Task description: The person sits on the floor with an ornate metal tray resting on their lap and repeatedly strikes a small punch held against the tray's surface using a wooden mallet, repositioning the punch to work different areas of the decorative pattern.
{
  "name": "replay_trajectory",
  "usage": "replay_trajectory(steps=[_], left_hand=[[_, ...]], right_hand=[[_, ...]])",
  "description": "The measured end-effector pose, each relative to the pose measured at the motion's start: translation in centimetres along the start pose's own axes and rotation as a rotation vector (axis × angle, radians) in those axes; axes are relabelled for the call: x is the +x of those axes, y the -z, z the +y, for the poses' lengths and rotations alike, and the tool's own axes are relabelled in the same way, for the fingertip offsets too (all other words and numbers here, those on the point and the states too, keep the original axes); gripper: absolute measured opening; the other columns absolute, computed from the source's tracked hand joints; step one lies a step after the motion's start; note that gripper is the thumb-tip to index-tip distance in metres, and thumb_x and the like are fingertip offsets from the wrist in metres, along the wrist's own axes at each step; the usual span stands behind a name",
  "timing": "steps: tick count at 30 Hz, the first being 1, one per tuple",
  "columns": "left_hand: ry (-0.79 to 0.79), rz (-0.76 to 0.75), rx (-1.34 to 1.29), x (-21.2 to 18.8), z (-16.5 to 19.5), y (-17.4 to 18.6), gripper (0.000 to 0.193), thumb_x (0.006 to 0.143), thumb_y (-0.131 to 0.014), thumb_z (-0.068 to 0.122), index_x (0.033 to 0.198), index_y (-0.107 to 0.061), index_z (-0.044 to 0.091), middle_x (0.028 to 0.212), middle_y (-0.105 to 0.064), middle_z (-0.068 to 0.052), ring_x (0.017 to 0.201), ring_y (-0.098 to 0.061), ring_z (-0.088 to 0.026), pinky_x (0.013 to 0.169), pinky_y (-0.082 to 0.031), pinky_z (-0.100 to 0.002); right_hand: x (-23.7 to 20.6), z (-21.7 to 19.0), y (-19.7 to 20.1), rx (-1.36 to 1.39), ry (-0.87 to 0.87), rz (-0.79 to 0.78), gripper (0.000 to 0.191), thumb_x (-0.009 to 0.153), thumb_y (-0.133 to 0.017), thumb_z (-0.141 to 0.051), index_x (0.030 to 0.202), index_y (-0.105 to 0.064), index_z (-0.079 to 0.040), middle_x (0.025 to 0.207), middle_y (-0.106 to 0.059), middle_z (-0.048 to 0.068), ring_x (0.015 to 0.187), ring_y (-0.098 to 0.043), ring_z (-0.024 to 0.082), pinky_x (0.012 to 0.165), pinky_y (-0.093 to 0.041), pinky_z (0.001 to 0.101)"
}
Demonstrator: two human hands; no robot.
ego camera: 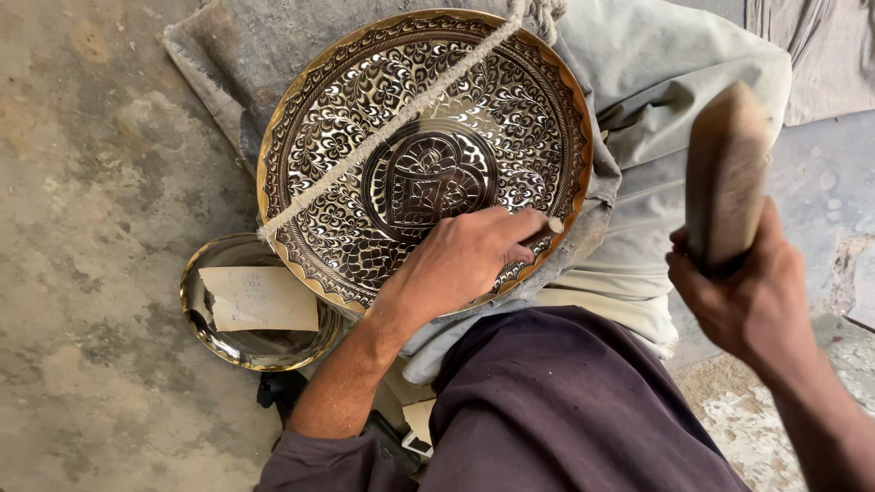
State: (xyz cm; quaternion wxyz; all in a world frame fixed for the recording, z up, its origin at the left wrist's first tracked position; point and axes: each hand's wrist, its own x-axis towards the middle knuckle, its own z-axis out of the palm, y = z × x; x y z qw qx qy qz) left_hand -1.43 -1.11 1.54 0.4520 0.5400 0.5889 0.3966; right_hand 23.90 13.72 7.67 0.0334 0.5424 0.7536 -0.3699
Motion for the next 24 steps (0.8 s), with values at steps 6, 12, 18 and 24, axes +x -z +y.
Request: replay_trajectory(steps=[6, 12, 18, 24], left_hand=[[0.013, -0.268, 0.179, 2.1, 0.2, 0.5, 0.038, 0.09, -0.057, 0.001, 0.123, -0.065, 0.02, 0.086, -0.073, -0.011, 0.085, -0.076, -0.03, 0.068, -0.059, -0.046], [-0.099, -0.307, 0.257, 2.7, 0.8, 0.7, 0.037, 0.086, -0.063, 0.005, 0.12, -0.065, 0.02, 0.084, -0.071, -0.009, 0.078, -0.073, -0.033, 0.065, -0.057, -0.048], [-0.124, -0.324, 0.278, 2.6, 1.1, 0.5, 0.038, 0.086, -0.065, 0.007, 0.12, -0.065, 0.021, 0.082, -0.069, -0.009, 0.076, -0.073, -0.033, 0.062, -0.056, -0.048], [-0.133, -0.123, 0.215, 1.6, 0.9, 0.6, 0.029, 0.094, -0.067, 0.011, 0.122, -0.061, 0.016, 0.086, -0.067, -0.013, 0.079, -0.072, -0.035, 0.065, -0.06, -0.045]], right_hand=[[-3.3, 2.3, -3.1, 0.214, -0.098, 0.193, 0.051, 0.086, -0.074, -0.01, 0.132, -0.055, 0.001, 0.103, -0.072, 0.016, 0.087, -0.07, 0.026, 0.079, -0.058, 0.0406], [-6.5, 6.5, -5.6, 0.242, -0.065, 0.271, 0.038, 0.09, -0.075, -0.011, 0.122, -0.058, 0.003, 0.106, -0.072, 0.015, 0.093, -0.07, 0.027, 0.083, -0.058, 0.0422], [-7.1, 8.7, -5.8, 0.116, 0.035, 0.308, 0.04, 0.089, -0.075, -0.014, 0.121, -0.055, 0.0, 0.105, -0.071, 0.016, 0.089, -0.07, 0.026, 0.073, -0.059, 0.0397], [-5.9, 6.7, -4.5, -0.387, 0.236, 0.23, 0.046, 0.082, -0.07, -0.002, 0.128, -0.065, -0.003, 0.107, -0.071, 0.022, 0.095, -0.069, 0.04, 0.081, -0.054, 0.0474]])
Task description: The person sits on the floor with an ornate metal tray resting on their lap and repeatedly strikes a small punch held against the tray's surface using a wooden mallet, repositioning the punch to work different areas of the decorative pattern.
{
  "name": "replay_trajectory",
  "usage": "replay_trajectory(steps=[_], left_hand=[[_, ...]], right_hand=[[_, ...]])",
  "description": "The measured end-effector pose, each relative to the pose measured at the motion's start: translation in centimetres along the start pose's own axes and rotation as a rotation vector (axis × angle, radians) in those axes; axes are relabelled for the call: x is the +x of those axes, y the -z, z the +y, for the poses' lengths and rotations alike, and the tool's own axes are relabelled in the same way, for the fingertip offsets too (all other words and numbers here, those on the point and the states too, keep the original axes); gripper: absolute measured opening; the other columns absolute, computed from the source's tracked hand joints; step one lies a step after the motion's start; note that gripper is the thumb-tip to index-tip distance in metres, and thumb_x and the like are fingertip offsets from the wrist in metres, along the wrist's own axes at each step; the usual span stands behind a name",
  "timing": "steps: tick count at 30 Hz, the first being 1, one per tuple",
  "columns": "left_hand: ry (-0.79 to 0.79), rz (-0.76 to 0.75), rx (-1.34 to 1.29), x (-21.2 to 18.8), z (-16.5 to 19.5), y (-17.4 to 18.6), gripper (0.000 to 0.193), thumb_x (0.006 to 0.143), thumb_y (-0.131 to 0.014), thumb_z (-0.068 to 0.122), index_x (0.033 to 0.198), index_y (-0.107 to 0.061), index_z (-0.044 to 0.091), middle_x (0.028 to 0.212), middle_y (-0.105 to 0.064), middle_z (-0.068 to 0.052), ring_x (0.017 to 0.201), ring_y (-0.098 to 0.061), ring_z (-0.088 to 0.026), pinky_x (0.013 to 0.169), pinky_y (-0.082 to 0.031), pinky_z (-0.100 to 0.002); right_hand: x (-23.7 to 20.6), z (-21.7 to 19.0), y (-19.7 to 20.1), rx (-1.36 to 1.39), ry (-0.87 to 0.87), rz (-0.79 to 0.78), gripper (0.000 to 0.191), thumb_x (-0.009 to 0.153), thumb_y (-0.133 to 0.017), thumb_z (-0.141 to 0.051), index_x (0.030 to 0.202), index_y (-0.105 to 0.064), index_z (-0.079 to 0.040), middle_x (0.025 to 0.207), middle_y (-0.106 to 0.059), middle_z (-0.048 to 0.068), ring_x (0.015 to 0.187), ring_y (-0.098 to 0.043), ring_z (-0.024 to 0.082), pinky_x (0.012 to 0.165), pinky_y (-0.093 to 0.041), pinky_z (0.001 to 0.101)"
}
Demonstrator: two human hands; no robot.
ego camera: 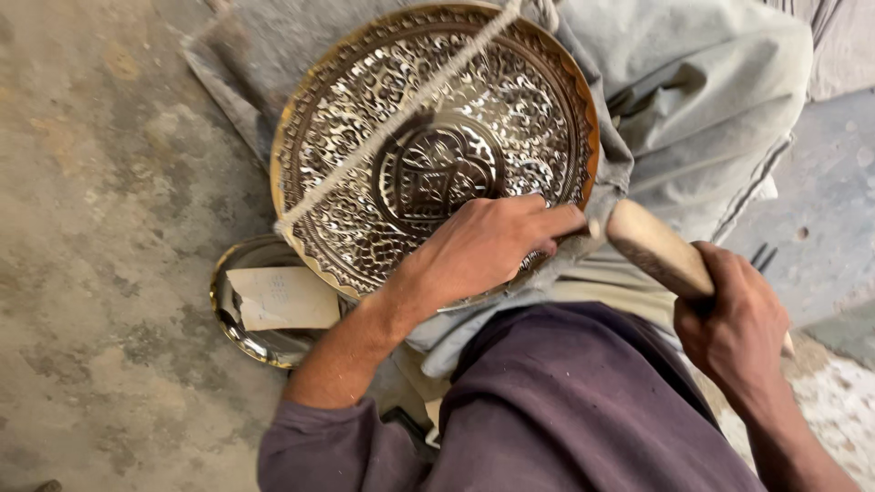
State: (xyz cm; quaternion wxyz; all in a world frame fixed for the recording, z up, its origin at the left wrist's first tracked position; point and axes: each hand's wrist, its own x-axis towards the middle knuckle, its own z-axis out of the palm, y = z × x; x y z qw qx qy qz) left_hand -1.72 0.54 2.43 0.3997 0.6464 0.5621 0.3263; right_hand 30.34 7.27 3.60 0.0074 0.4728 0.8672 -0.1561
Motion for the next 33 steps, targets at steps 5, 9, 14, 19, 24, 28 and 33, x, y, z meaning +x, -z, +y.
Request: replay_trajectory(steps=[5, 9, 14, 19, 24, 28, 33], left_hand=[[0.069, 0.195, -0.107, -1.5, -0.7, -0.2, 0.032, 0.097, -0.072, 0.013, 0.124, -0.056, 0.008, 0.095, -0.07, -0.016, 0.088, -0.073, -0.037, 0.067, -0.058, -0.045], [0.094, 0.195, -0.091, -2.1, -1.1, -0.6, 0.033, 0.096, -0.073, 0.016, 0.124, -0.057, 0.008, 0.096, -0.07, -0.018, 0.088, -0.074, -0.037, 0.069, -0.059, -0.046], [0.094, 0.177, -0.065, -2.1, -1.2, -0.5, 0.03, 0.096, -0.071, 0.015, 0.123, -0.059, 0.009, 0.096, -0.071, -0.018, 0.088, -0.072, -0.04, 0.068, -0.058, -0.047], [0.129, 0.136, -0.045, -2.1, -1.1, -0.4, 0.027, 0.098, -0.071, 0.014, 0.121, -0.059, 0.01, 0.091, -0.068, -0.016, 0.082, -0.072, -0.038, 0.066, -0.057, -0.047], [0.168, 0.091, -0.06, -2.0, -1.1, 0.0, 0.026, 0.098, -0.064, 0.01, 0.123, -0.059, 0.011, 0.087, -0.067, -0.013, 0.077, -0.073, -0.033, 0.061, -0.057, -0.044], [0.105, 0.137, -0.022, -2.2, -1.0, 0.1, 0.027, 0.098, -0.07, 0.015, 0.122, -0.06, 0.011, 0.085, -0.065, -0.015, 0.076, -0.069, -0.038, 0.062, -0.053, -0.049], [0.07, 0.139, -0.025, -2.0, -0.7, 0.3, 0.026, 0.098, -0.068, 0.015, 0.122, -0.058, 0.011, 0.086, -0.065, -0.015, 0.079, -0.068, -0.039, 0.066, -0.054, -0.049]], right_hand=[[3.7, -0.9, 0.7, 0.184, -0.068, 0.022, 0.041, 0.096, -0.069, -0.011, 0.134, -0.059, 0.0, 0.107, -0.068, 0.021, 0.096, -0.068, 0.035, 0.083, -0.053, 0.0447], [6.7, -2.4, 1.9, -0.317, 0.038, -0.067, 0.038, 0.091, -0.071, -0.002, 0.129, -0.068, -0.004, 0.089, -0.071, 0.017, 0.078, -0.067, 0.034, 0.075, -0.052, 0.0487], [9.3, -3.6, 3.9, 0.039, 0.062, -0.08, 0.047, 0.081, -0.071, -0.003, 0.128, -0.066, -0.005, 0.097, -0.069, 0.014, 0.086, -0.067, 0.033, 0.076, -0.052, 0.0466], [9.6, -3.9, 3.9, 0.4, -0.034, -0.174, 0.048, 0.076, -0.072, -0.005, 0.123, -0.062, -0.006, 0.097, -0.07, 0.009, 0.085, -0.068, 0.028, 0.077, -0.055, 0.0431], [9.7, -3.4, 2.7, 0.416, -0.367, -0.338, 0.05, 0.083, -0.071, -0.001, 0.13, -0.056, -0.002, 0.1, -0.069, 0.014, 0.072, -0.069, 0.029, 0.061, -0.057, 0.0443], [9.2, -2.6, 2.7, 0.195, 0.095, -0.118, 0.045, 0.084, -0.07, -0.001, 0.128, -0.06, -0.001, 0.103, -0.071, 0.018, 0.087, -0.069, 0.031, 0.077, -0.057, 0.0442], [8.9, -2.4, 2.4, 0.272, 0.062, -0.112, 0.049, 0.086, -0.07, -0.004, 0.134, -0.059, 0.001, 0.109, -0.071, 0.02, 0.095, -0.071, 0.032, 0.081, -0.058, 0.0444]])
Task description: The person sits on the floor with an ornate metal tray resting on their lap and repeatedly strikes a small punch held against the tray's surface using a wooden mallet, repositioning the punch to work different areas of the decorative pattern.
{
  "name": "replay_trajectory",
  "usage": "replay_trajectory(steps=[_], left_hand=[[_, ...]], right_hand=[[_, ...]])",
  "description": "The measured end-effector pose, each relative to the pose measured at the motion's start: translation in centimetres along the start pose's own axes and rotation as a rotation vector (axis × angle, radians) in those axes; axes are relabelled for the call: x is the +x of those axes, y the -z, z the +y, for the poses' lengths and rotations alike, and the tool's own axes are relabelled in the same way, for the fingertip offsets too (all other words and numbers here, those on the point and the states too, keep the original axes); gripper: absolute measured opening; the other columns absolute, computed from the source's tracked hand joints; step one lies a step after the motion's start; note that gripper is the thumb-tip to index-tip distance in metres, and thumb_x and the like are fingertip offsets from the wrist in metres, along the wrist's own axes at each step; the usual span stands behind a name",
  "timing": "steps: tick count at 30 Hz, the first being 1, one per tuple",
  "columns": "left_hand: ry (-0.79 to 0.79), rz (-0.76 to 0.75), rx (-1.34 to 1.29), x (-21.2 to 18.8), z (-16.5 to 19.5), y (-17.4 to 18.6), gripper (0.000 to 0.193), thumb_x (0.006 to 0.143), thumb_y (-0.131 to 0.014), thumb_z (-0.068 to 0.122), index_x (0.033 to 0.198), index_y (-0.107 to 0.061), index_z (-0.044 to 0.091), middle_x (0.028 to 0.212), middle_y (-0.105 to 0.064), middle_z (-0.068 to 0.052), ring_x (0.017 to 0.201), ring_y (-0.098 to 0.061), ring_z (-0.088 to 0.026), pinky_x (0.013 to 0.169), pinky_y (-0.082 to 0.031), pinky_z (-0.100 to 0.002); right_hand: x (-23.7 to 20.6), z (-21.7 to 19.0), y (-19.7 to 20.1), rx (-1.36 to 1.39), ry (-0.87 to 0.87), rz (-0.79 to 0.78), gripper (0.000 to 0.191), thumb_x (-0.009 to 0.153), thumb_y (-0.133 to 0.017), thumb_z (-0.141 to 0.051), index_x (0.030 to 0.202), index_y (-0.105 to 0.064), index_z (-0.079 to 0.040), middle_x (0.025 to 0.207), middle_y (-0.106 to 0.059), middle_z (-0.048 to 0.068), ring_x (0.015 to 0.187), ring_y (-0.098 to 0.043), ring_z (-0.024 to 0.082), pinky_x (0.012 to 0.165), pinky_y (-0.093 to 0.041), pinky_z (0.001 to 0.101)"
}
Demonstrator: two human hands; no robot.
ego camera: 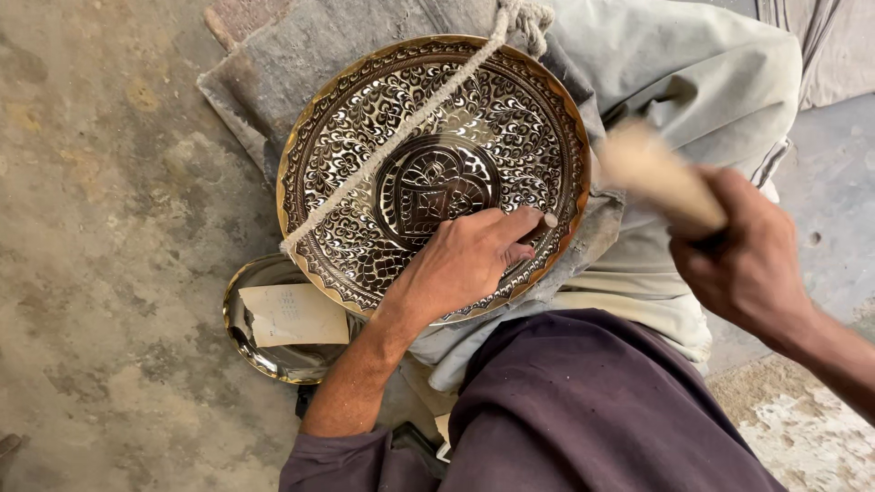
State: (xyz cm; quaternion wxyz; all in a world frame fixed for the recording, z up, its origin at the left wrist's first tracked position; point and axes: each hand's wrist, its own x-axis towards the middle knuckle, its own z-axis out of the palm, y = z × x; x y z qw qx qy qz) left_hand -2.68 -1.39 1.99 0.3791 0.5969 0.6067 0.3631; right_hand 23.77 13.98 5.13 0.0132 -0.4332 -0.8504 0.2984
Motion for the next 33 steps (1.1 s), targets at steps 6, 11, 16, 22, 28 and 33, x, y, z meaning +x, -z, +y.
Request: replay_trajectory(steps=[6, 11, 16, 22, 28, 33], left_hand=[[0.05, -0.036, 0.011, 0.2, 0.3, 0.1, 0.024, 0.099, -0.068, 0.017, 0.12, -0.059, 0.011, 0.086, -0.065, -0.015, 0.08, -0.068, -0.039, 0.064, -0.053, -0.05], [0.048, -0.032, 0.043, 0.0, 0.0, -0.1, 0.027, 0.098, -0.069, 0.017, 0.123, -0.06, 0.013, 0.085, -0.065, -0.015, 0.079, -0.068, -0.039, 0.065, -0.053, -0.05], [0.038, -0.024, 0.042, -0.1, 0.0, -0.3, 0.03, 0.098, -0.068, 0.016, 0.127, -0.06, 0.015, 0.085, -0.064, -0.013, 0.077, -0.068, -0.037, 0.064, -0.055, -0.048], [0.058, -0.06, 0.069, -0.1, 0.1, -0.1, 0.029, 0.099, -0.069, 0.018, 0.126, -0.06, 0.015, 0.081, -0.063, -0.014, 0.074, -0.068, -0.037, 0.062, -0.054, -0.049], [0.021, -0.024, 0.067, 0.1, -0.1, -0.1, 0.029, 0.098, -0.068, 0.018, 0.126, -0.061, 0.016, 0.085, -0.064, -0.013, 0.077, -0.068, -0.038, 0.064, -0.054, -0.049], [0.07, -0.068, 0.072, -0.1, 0.2, 0.0, 0.03, 0.097, -0.068, 0.017, 0.126, -0.062, 0.016, 0.083, -0.063, -0.014, 0.074, -0.068, -0.038, 0.061, -0.054, -0.049]], right_hand=[[0.2, 0.1, 0.0, 0.112, -0.117, -0.02, 0.046, 0.085, -0.07, -0.007, 0.129, -0.057, -0.001, 0.106, -0.07, 0.017, 0.091, -0.07, 0.03, 0.075, -0.059, 0.0404], [-0.2, 0.5, 0.0, 0.04, -0.081, -0.046, 0.045, 0.085, -0.072, -0.006, 0.129, -0.06, -0.003, 0.104, -0.072, 0.016, 0.091, -0.071, 0.029, 0.079, -0.06, 0.0414], [-0.6, 0.4, 0.0, -0.034, -0.017, -0.025, 0.047, 0.09, -0.072, -0.003, 0.136, -0.06, 0.0, 0.108, -0.071, 0.018, 0.094, -0.071, 0.029, 0.083, -0.058, 0.0418], [-0.1, -1.2, 0.1, 0.014, -0.119, 0.003, 0.046, 0.082, -0.075, -0.003, 0.125, -0.058, 0.001, 0.1, -0.073, 0.015, 0.087, -0.07, 0.025, 0.075, -0.058, 0.0401], [0.3, -2.4, 0.7, 0.08, -0.194, -0.005, 0.053, 0.082, -0.075, -0.004, 0.131, -0.055, -0.007, 0.096, -0.071, 0.007, 0.072, -0.068, 0.022, 0.062, -0.057, 0.0423], [-0.7, -2.0, 0.2, 0.446, -0.319, 0.018, 0.053, 0.08, -0.071, -0.008, 0.129, -0.05, -0.002, 0.094, -0.069, 0.004, 0.068, -0.066, 0.016, 0.057, -0.058, 0.0349]])
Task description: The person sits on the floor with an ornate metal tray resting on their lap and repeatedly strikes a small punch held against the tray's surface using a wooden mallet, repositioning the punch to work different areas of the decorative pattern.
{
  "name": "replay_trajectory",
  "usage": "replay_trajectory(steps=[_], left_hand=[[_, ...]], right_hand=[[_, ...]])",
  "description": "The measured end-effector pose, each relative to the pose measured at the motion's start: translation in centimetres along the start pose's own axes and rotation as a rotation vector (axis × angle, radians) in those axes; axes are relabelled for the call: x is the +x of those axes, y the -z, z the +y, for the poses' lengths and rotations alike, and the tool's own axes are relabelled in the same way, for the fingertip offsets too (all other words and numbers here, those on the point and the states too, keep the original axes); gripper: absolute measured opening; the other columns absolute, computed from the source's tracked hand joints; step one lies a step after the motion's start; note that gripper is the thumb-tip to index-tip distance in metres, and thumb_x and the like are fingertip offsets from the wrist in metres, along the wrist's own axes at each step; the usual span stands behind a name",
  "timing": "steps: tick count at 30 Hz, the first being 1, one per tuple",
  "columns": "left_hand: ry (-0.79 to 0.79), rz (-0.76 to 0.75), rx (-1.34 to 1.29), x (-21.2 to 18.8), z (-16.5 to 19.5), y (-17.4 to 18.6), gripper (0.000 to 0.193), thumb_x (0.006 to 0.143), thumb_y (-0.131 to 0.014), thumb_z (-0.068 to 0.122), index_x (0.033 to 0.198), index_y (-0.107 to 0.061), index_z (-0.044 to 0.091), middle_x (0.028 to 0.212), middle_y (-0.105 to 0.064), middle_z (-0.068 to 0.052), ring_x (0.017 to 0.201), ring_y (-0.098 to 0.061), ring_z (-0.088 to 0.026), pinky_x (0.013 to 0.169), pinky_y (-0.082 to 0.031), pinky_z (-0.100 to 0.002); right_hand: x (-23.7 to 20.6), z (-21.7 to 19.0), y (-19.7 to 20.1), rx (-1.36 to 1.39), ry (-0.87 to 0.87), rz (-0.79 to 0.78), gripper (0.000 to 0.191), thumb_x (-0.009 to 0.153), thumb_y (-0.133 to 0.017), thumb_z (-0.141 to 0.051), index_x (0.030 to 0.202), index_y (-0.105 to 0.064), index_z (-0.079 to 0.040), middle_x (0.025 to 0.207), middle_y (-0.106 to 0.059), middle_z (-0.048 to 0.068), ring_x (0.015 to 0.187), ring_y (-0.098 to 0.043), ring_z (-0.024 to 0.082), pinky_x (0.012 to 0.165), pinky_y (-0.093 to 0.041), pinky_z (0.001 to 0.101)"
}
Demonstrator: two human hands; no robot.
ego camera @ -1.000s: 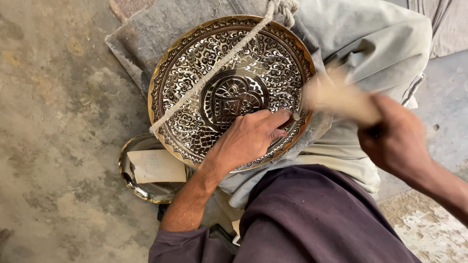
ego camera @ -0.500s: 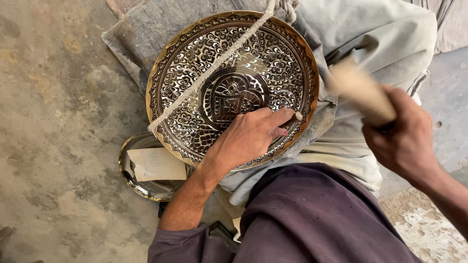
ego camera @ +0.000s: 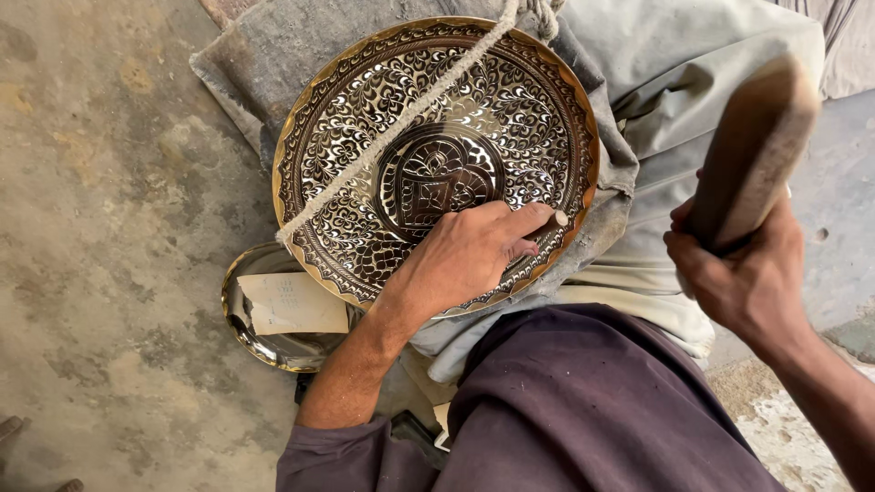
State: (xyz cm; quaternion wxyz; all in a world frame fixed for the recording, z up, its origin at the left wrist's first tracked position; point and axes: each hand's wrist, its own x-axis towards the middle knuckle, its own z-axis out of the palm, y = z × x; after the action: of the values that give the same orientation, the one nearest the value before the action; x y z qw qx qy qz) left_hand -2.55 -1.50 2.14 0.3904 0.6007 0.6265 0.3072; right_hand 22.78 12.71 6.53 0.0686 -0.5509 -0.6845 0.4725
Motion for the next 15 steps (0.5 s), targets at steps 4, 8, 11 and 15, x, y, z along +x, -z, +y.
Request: replay_trajectory(steps=[4, 8, 11, 15], left_hand=[[-0.009, 0.011, 0.002, 0.0, 0.0, 0.0, 0.027, 0.097, -0.07, 0.019, 0.123, -0.063, 0.015, 0.083, -0.063, -0.014, 0.075, -0.068, -0.038, 0.062, -0.055, -0.049], [-0.011, 0.027, 0.03, -0.1, -0.2, -0.2, 0.027, 0.095, -0.072, 0.016, 0.121, -0.064, 0.014, 0.081, -0.063, -0.013, 0.074, -0.068, -0.035, 0.061, -0.055, -0.047], [-0.071, 0.244, -0.013, -1.2, 0.6, -0.7, 0.025, 0.098, -0.071, 0.012, 0.121, -0.064, 0.01, 0.092, -0.068, -0.01, 0.078, -0.07, -0.025, 0.066, -0.06, -0.037], [0.192, 0.721, -0.351, -4.9, 3.6, -2.7, 0.008, 0.106, -0.065, 0.006, 0.111, -0.059, 0.005, 0.104, -0.07, -0.008, 0.087, -0.074, -0.014, 0.071, -0.064, -0.026]], right_hand=[[-0.1, 1.4, -0.1, -0.79, 0.41, 0.063, 0.037, 0.085, -0.072, -0.009, 0.121, -0.063, -0.005, 0.089, -0.07, 0.007, 0.069, -0.062, 0.017, 0.06, -0.053, 0.0351], [-0.1, 1.7, 0.3, -0.781, 0.263, -0.058, 0.039, 0.089, -0.068, -0.007, 0.128, -0.064, -0.005, 0.091, -0.071, 0.008, 0.07, -0.066, 0.02, 0.061, -0.055, 0.0371], [0.1, 0.4, 1.6, -0.964, 0.434, -0.074, 0.046, 0.084, -0.072, -0.005, 0.13, -0.068, -0.004, 0.093, -0.072, 0.014, 0.076, -0.069, 0.027, 0.069, -0.056, 0.0429], [0.7, -2.8, 2.3, -0.691, 0.424, -0.062, 0.057, 0.077, -0.071, -0.001, 0.133, -0.063, 0.003, 0.105, -0.071, 0.024, 0.085, -0.071, 0.037, 0.075, -0.058, 0.0468]])
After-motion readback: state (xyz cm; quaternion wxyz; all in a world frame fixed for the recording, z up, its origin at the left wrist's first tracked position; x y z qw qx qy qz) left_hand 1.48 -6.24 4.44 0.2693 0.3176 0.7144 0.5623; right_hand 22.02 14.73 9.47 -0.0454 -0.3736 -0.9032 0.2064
